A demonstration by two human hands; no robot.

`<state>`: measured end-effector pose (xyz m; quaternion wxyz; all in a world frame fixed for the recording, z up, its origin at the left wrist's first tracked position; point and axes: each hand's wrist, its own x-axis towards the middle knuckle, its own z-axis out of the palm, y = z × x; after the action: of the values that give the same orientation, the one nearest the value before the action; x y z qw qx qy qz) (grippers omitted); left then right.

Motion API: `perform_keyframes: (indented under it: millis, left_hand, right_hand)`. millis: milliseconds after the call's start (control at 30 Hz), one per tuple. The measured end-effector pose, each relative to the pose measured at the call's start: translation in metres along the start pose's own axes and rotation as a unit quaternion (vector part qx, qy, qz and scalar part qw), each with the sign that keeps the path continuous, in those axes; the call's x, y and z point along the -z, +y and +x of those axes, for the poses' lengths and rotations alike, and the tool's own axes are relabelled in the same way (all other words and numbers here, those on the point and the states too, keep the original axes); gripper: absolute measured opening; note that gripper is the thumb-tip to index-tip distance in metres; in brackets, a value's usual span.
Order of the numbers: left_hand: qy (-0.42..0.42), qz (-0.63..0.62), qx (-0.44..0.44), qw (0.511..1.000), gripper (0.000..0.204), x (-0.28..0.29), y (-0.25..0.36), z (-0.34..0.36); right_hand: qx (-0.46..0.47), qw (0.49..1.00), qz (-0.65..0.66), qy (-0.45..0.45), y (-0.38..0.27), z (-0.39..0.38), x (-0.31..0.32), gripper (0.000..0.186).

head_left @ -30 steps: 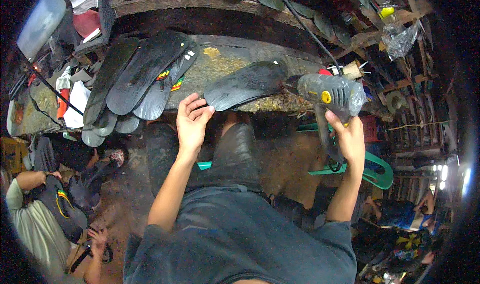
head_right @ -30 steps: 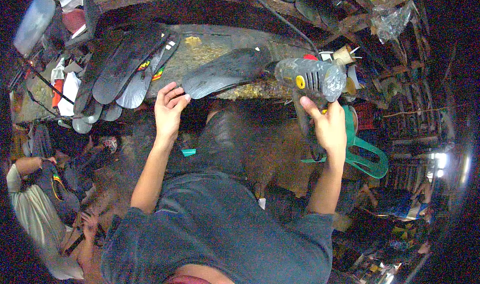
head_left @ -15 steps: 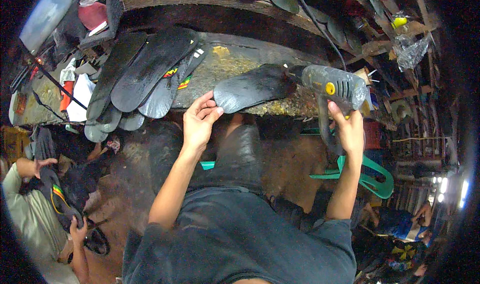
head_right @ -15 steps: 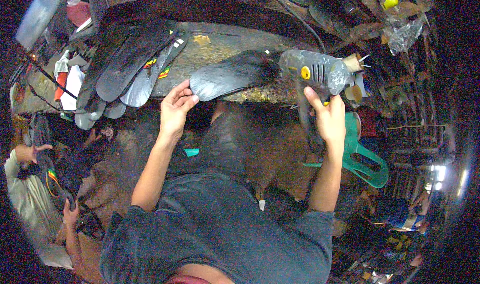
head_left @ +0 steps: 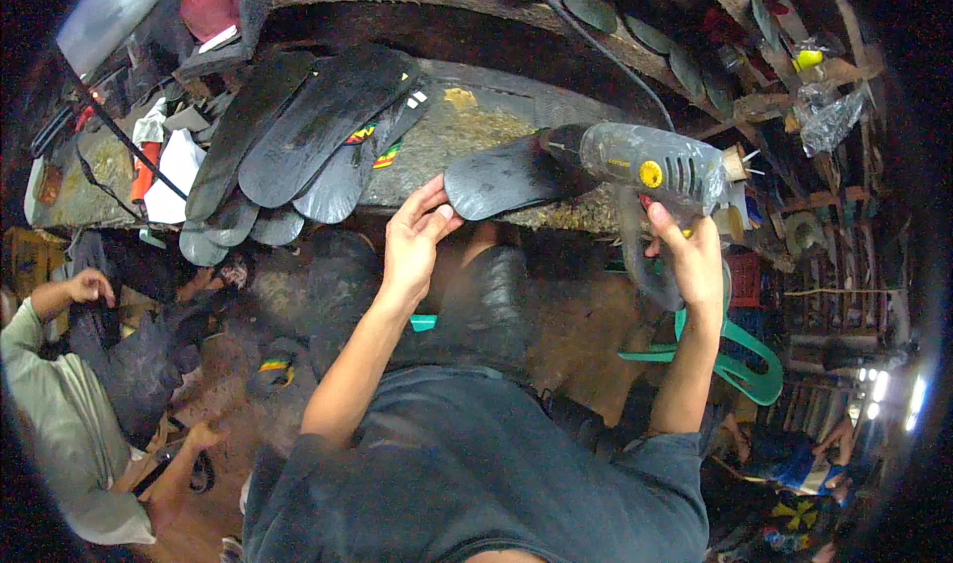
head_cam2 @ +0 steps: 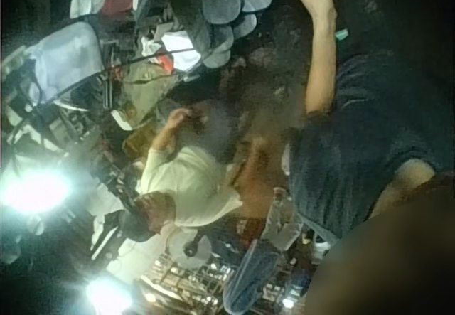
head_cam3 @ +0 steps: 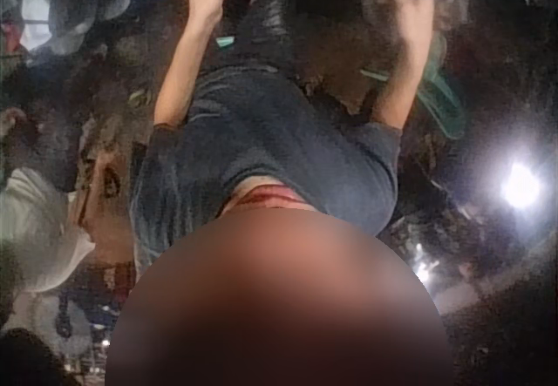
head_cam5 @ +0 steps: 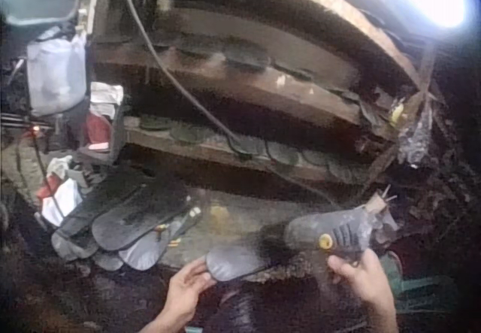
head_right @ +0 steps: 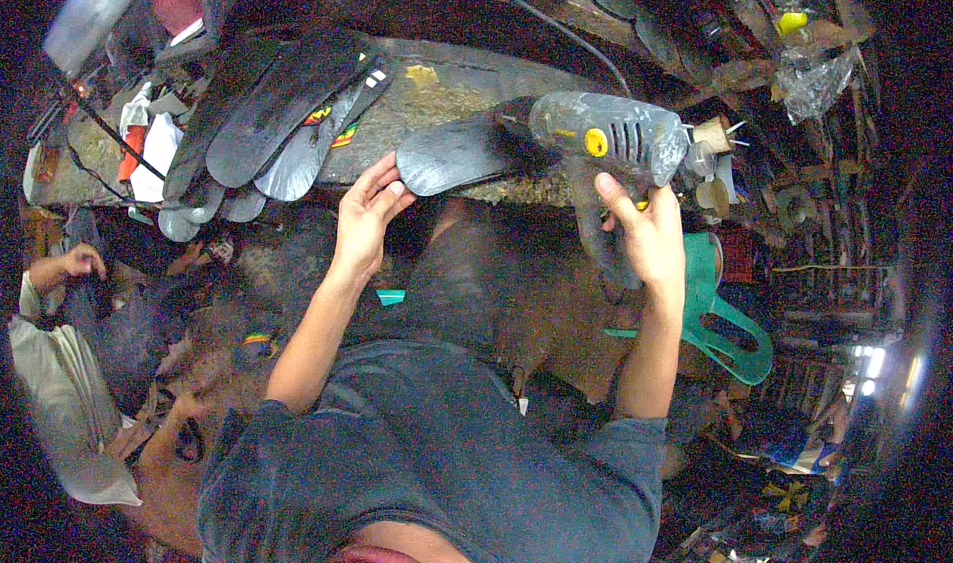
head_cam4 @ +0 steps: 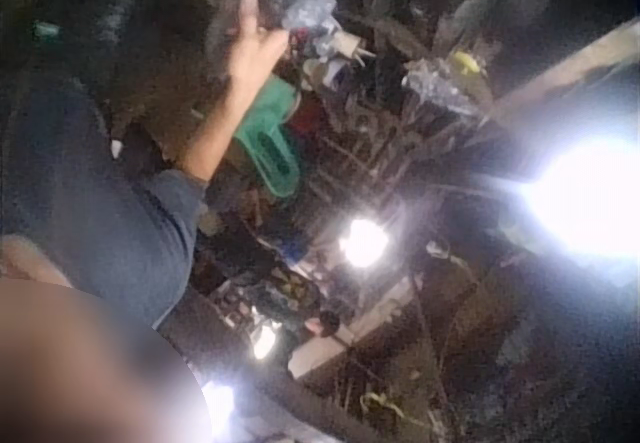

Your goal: The person uses a heat gun to warm the sole of a black flip-flop and then presses a replacement rubber sole onto it. They repeat this process on several slippers, flipping each one to align and bond the new sole before moving to the next item.

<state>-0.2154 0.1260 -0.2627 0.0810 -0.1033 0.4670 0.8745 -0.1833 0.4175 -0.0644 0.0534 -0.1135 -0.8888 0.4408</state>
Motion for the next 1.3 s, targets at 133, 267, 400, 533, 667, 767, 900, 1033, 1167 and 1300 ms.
perform_keyframes:
  millis: [133, 267, 400, 533, 667, 767, 900, 1033, 1167, 1300]
  left_hand:
    - [0.0, -0.037, 0.011, 0.999, 0.045, 0.002, -0.001, -0.001]
    - [-0.011, -0.064, 0.011, 0.998, 0.044, 0.006, -0.001, -0.001]
    - [-0.016, -0.076, -0.008, 0.997, 0.044, 0.009, -0.001, -0.002]
    - [0.014, -0.08, -0.007, 0.997, 0.045, 0.01, -0.001, -0.006]
    - [0.02, -0.08, -0.003, 0.997, 0.047, 0.011, 0.003, -0.009]
    - [0.026, -0.088, 0.001, 0.996, 0.047, 0.012, 0.004, -0.01]
    - [0.033, -0.094, 0.0, 0.995, 0.046, 0.012, 0.003, -0.013]
    - [0.029, -0.084, -0.01, 0.996, 0.046, 0.012, 0.001, -0.014]
    - [0.02, -0.065, -0.016, 0.998, 0.045, 0.012, 0.0, -0.015]
    - [0.044, -0.031, -0.015, 0.998, 0.044, 0.007, -0.009, -0.025]
  right_hand:
    - [0.007, 1.0, 0.011, -0.016, -0.01, -0.007, -0.012, 0.036]
    - [0.004, 0.999, 0.012, -0.045, -0.017, -0.014, -0.022, 0.034]
    - [0.005, 0.997, 0.014, -0.072, -0.026, -0.02, -0.025, 0.033]
    - [0.008, 0.995, 0.018, -0.097, -0.034, -0.026, -0.029, 0.033]
    - [0.0, 0.994, 0.018, -0.111, -0.042, -0.033, -0.029, 0.046]
    - [-0.018, 0.992, -0.012, -0.123, -0.049, -0.04, -0.024, 0.043]
    - [0.007, 0.992, -0.036, -0.12, -0.052, -0.056, -0.015, 0.037]
    - [0.019, 0.993, -0.053, -0.1, -0.044, -0.062, -0.001, 0.035]
    - [-0.017, 0.996, -0.085, -0.033, -0.029, -0.058, 0.018, 0.033]
    - [-0.007, 0.991, -0.131, 0.034, -0.012, -0.05, 0.031, 0.044]
